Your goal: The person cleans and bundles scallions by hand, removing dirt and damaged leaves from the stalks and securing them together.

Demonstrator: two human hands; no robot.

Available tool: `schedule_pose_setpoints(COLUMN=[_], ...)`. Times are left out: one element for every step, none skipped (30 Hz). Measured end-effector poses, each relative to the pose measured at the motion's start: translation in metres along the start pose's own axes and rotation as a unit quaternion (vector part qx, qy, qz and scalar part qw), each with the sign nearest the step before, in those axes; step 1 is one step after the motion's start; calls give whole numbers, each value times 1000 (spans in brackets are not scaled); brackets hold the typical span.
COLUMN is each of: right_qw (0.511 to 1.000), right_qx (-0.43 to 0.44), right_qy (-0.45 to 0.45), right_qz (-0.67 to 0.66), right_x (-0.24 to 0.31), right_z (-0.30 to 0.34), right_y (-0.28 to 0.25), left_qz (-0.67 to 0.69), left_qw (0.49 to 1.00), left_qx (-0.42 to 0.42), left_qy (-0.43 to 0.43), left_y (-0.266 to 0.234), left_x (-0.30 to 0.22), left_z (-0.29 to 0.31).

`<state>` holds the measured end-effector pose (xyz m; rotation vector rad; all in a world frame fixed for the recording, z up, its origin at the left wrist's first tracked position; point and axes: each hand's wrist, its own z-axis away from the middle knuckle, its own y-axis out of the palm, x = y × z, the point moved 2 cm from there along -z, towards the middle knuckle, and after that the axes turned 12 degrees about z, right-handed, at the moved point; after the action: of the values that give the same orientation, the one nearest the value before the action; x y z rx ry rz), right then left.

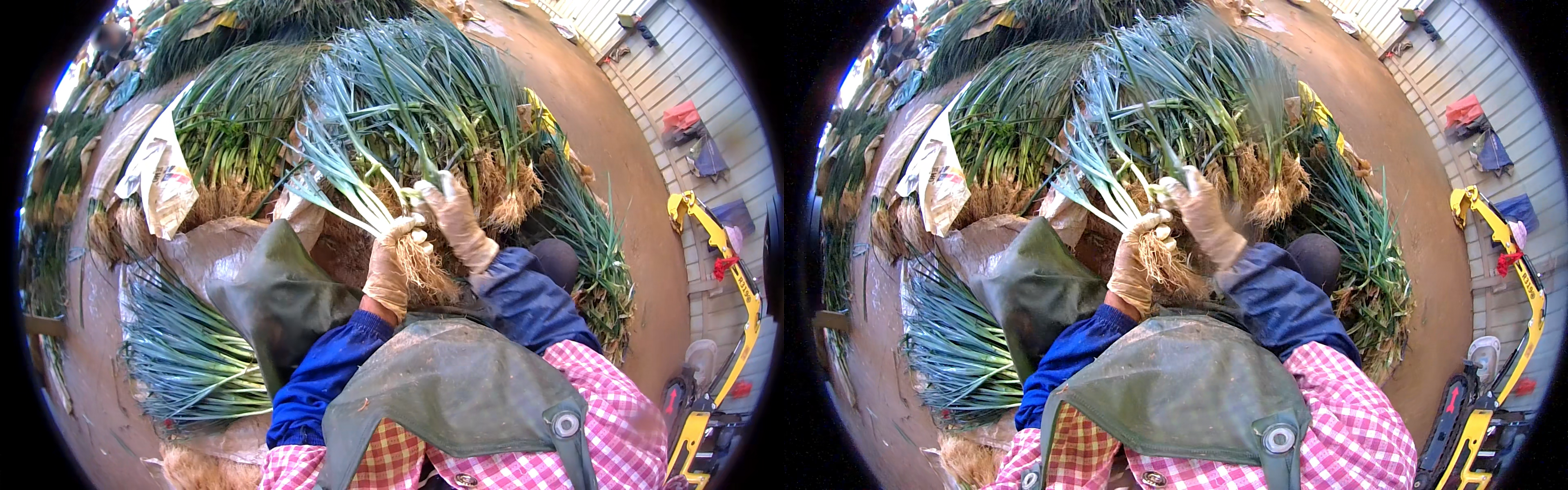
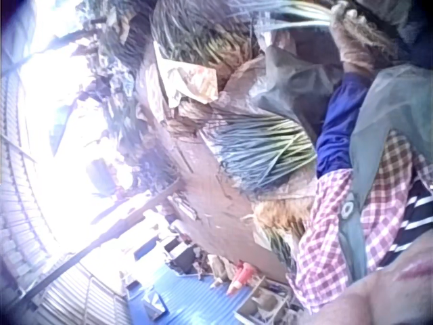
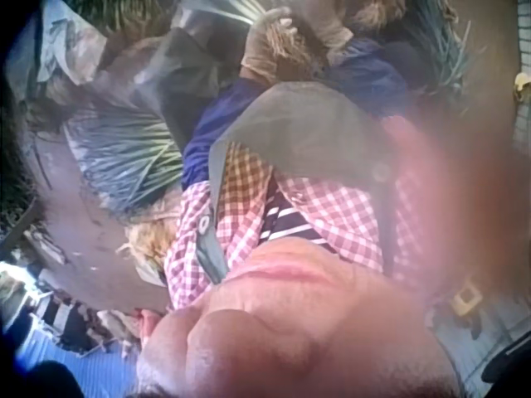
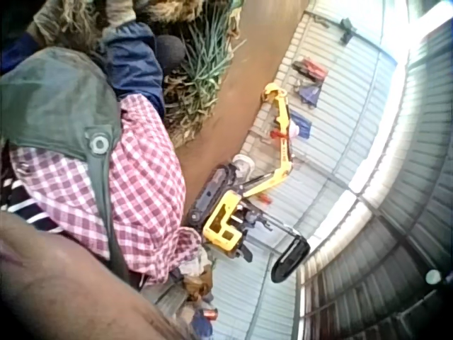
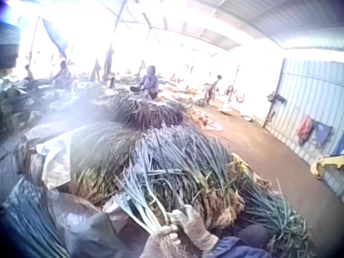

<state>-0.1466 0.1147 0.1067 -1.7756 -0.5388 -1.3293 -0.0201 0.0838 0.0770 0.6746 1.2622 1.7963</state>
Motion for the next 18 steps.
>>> schedule_pose_setpoints(right_qw=[999, 998, 996, 993, 989, 988, 988, 984, 981, 972, 973, 973, 987, 996, 998, 993, 982, 965], right_qx=[31, 52, 84, 115, 150, 150, 128, 103, 103, 113, 114, 113, 81, 49, 58, 63, 97, 125], right_qy=[-11, -20, -17, -14, -9, -23, 11, 47, -14, -134, -119, -106, -82, -61, -17, 28, 1, -24], right_qz=[-19, -34, -13, 8, -13, -23, -81, -135, -163, -156, -165, -173, -113, -48, 24, 98, 163, 229], right_x=[2, 5, 15, 28, 37, 43, 57, 70, 77, 72, 65, 62, 53, 49, 45, 41, 35, 26], right_z=[6, 16, 30, 45, 60, 73, 83, 91, 89, 74, 56, 39, 19, 0, -16, -28, -40, -48], right_y=[-10, -27, -34, -39, -47, -56, -61, -67, -75, -84, -87, -86, -77, -65, -48, -32, -10, 9], left_qz=[20, 39, 35, 25, 24, 24, 35, 49, 35, 8, -21, -52, -67, -77, -91, -105, -64, -75], left_qw=[1000, 999, 999, 996, 998, 999, 999, 998, 998, 999, 999, 998, 997, 996, 995, 994, 998, 997], left_qx=[10, 24, 15, 80, 55, 34, 33, 33, 53, 50, 47, 46, 37, 15, 1, -11, 20, 12], left_qy=[6, 1, -4, -11, 5, 19, 21, 18, 14, 11, 2, -9, -2, 34, 34, 30, 9, 16], left_y=[-2, -1, -10, -16, -13, -7, -13, -23, -27, -32, -25, -17, -13, -17, -19, -21, -36, -39], left_x=[-3, 1, -2, -6, -4, 0, -4, -7, -12, -11, -7, -3, -1, 2, 3, 6, 5, 6], left_z=[0, -3, -8, -11, -8, -7, -11, -17, -18, -19, -18, -16, -11, -15, -15, -16, -24, -29])
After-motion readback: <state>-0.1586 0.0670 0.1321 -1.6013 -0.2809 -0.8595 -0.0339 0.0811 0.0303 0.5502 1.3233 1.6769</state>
